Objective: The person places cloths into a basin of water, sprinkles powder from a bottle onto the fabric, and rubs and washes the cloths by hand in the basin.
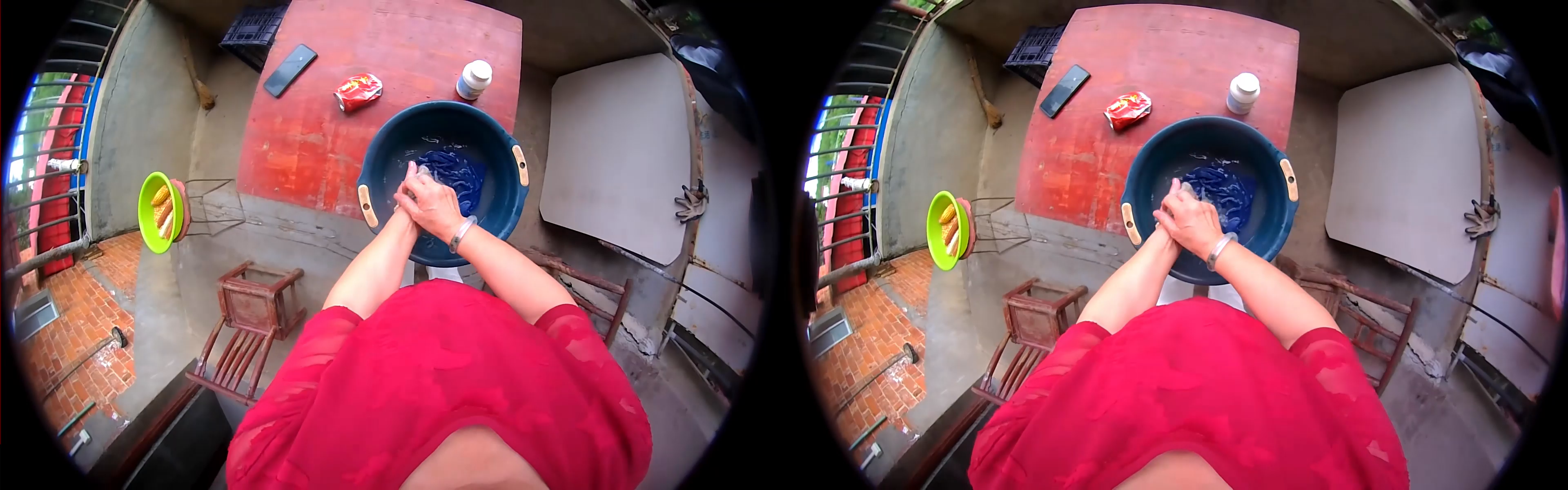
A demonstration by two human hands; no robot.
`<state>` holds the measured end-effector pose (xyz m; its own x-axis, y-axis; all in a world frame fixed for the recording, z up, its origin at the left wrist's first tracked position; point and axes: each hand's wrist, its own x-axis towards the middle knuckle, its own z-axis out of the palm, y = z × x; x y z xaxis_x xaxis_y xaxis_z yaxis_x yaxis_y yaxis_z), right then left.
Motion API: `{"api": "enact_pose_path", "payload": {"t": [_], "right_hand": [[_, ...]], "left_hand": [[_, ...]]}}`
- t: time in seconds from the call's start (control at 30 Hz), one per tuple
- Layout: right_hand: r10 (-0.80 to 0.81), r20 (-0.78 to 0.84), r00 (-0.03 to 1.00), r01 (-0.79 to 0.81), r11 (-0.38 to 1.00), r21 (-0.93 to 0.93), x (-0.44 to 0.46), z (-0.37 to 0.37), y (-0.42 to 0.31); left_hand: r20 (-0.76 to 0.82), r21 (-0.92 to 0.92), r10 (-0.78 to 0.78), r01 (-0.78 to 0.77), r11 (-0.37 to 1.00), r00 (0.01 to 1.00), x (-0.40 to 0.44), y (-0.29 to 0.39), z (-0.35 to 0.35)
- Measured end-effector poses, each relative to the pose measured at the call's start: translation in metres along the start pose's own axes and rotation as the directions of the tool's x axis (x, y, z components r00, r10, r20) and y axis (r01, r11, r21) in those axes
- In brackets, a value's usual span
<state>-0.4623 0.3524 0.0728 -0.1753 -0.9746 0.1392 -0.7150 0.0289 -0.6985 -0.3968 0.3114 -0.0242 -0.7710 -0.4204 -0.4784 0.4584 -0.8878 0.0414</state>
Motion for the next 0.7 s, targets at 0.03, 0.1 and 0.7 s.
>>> {"api": "enact_pose_path", "payload": {"t": [0.03, 0.1, 0.7], "right_hand": [[-0.044, -0.069, 0.997, 0.042, 0.999, -0.029, 0.003, 0.008, 0.012], [0.26, 0.112, 0.959, -0.252, 0.965, -0.079, 0.015, -0.007, 0.02], [0.18, -0.012, 0.984, -0.18, 0.973, -0.143, 0.006, -0.032, 0.021]], "left_hand": [[0.062, -0.08, 0.06, -0.055, 0.995, 0.996, 0.002, -0.006, -0.002], [-0.367, 0.088, 0.242, -0.226, 0.97, 0.898, 0.008, -0.014, 0.014], [-0.706, 0.342, 0.264, -0.01, 0.94, 0.657, -0.011, -0.014, 0.084]]}}
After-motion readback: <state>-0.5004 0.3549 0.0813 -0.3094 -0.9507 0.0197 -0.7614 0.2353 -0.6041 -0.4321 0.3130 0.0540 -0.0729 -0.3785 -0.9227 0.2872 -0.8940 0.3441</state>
